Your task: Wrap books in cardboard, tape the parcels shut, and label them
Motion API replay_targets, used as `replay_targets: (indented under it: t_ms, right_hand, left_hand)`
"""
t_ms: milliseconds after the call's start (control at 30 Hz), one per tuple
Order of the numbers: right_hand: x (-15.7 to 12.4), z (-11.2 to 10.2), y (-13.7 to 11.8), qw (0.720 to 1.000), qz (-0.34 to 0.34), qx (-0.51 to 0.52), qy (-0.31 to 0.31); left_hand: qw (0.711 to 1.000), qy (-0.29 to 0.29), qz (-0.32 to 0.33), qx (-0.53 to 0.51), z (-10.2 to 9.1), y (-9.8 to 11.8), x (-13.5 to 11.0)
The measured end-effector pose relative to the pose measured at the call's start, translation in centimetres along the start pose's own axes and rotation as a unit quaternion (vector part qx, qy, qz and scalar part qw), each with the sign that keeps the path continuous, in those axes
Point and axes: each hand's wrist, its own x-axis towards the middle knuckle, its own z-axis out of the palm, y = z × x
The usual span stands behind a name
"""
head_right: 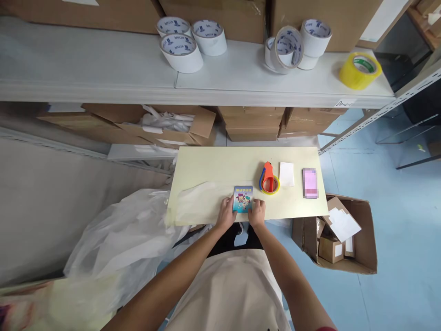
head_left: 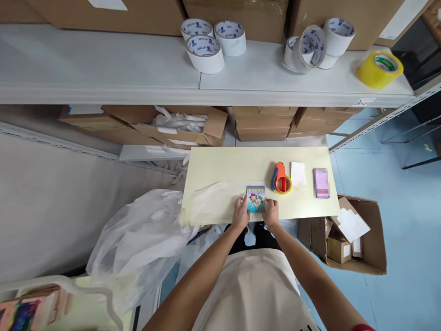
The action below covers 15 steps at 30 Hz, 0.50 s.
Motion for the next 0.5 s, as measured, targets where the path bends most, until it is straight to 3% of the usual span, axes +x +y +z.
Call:
replay_targets:
  t_ms: [133,267,367,500]
  right_hand:
    - [-0.7,1.2,0.1,1.0,-0.01,-0.002,-0.001]
    - [0.6,1.6,-0.4,0.984,0.102,0.143,-0.041]
    - [2.2,0.8,-0.8,0.959,0.149,0.229,-0.074]
    - [2.7,-0.5,-1.5,0.955,0.131,0.244,-0.106]
  left_hand:
    - [0.992,-0.068,0.058,0.085,0.0,0.2,-0.7]
    - [0.985,-0.099,0.06,0.131,-0.5,0.1,-0.2]
    - [0.982,-0.147,0.051,0.103,-1.4,-0.1,0.5]
    - [0.976,-0.213,0.032,0.042,-2.3,-0.3,1.3]
